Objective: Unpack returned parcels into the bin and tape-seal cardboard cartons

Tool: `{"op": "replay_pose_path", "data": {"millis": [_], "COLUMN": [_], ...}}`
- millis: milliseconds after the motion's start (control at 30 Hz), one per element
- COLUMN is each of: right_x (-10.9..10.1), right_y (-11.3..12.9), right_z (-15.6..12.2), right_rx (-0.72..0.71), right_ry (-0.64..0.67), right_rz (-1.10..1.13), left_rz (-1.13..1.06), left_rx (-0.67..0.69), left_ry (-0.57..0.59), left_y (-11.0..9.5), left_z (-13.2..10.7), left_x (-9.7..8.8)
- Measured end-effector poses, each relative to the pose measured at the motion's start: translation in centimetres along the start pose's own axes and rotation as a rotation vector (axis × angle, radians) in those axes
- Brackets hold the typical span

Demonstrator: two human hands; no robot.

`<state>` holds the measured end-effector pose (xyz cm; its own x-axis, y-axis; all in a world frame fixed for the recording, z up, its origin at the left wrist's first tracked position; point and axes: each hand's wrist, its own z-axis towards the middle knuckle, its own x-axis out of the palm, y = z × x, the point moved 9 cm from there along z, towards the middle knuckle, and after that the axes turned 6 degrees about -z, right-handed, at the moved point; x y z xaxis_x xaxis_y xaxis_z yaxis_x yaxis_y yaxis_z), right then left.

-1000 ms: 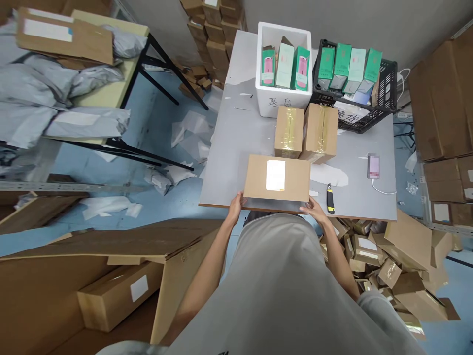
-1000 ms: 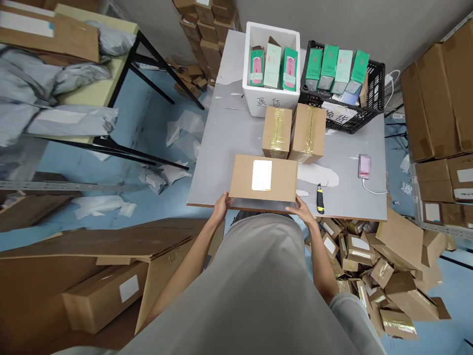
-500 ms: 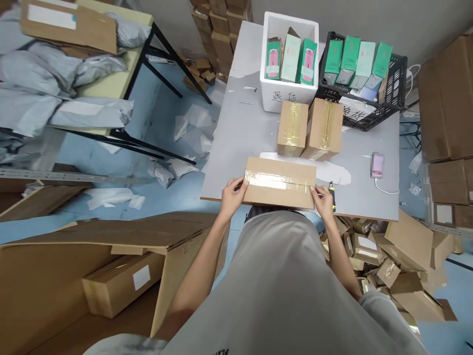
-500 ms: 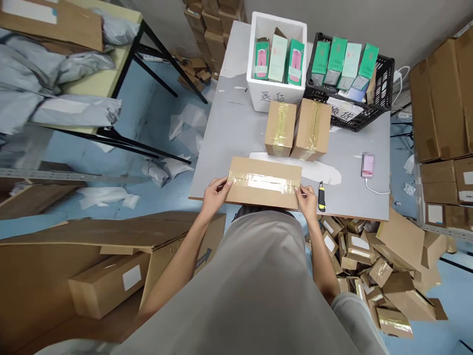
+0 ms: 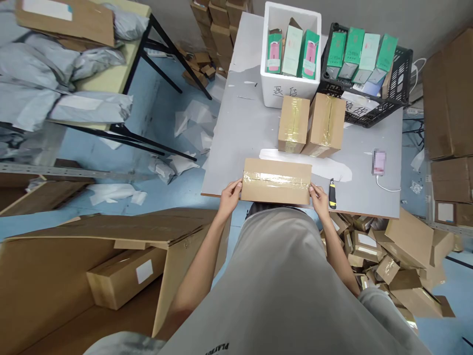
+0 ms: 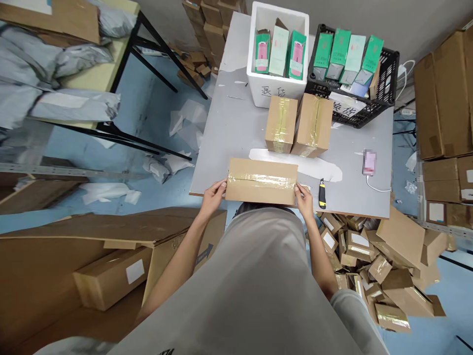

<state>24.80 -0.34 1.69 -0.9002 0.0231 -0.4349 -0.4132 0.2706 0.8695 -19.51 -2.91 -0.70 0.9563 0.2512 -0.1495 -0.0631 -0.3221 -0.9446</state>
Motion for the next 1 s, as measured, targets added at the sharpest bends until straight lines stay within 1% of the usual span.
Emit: {"op": "replay_pose_path", "data": {"millis": [67, 133, 200, 267, 300, 367, 433, 500, 567, 667, 733, 833, 933, 1000], "right_x": [-0.1, 0.3, 1.5, 3.0, 3.5, 3.8, 3.4, 2.8, 1.9, 0.9, 0.8, 1.7, 3.0, 3.4], "right_y": [-1.8, -3.7, -4.8, -5.3, -5.2, -4.9, -4.1, -2.6, -0.8, 1.7, 2.6, 2.5, 1.3, 0.2], "right_z": [0.5, 0.6, 0.3, -0.3, -0.5, -0.6, -0.5, -0.3, -0.1, 0.2, 0.5, 1.0, 1.6, 1.7], "right_rx": [0.046, 0.087, 0.084, 0.067, 0.062, 0.064, 0.068, 0.050, 0.005, -0.044, -0.044, -0.012, 0.047, 0.083], "right_ry": [0.029, 0.086, 0.206, 0.327, 0.357, 0.350, 0.316, 0.303, 0.289, 0.246, 0.219, 0.205, 0.222, 0.233], "right_rz": [0.041, 0.018, -0.032, -0.039, -0.031, -0.015, 0.010, 0.053, 0.076, 0.030, -0.025, -0.082, -0.074, -0.029], "left_rz": [-0.027, 0.014, 0.069, 0.084, 0.085, 0.072, 0.048, 0.005, -0.055, -0.114, -0.100, -0.063, -0.041, -0.038], "left_rx": [-0.068, -0.113, -0.122, -0.124, -0.124, -0.128, -0.131, -0.124, -0.109, -0.105, -0.115, -0.151, -0.201, -0.220], "left_ry": [-0.018, 0.008, 0.073, 0.122, 0.127, 0.121, 0.118, 0.126, 0.142, 0.142, 0.119, 0.067, 0.011, -0.010], "left_y": [2.0, 3.7, 4.8, 5.4, 5.6, 5.5, 4.8, 3.6, 1.9, -0.4, -1.3, -1.3, 0.0, 1.1], "left_z": [0.3, 0.4, 0.2, -0.1, -0.3, -0.4, -0.4, -0.3, -0.3, -0.3, -0.2, 0.2, 0.6, 0.9], "left_x": [-0.2, 0.2, 1.2, 2.3, 2.6, 2.9, 2.8, 2.4, 2.0, 1.4, 1.4, 1.9, 2.4, 2.3]}}
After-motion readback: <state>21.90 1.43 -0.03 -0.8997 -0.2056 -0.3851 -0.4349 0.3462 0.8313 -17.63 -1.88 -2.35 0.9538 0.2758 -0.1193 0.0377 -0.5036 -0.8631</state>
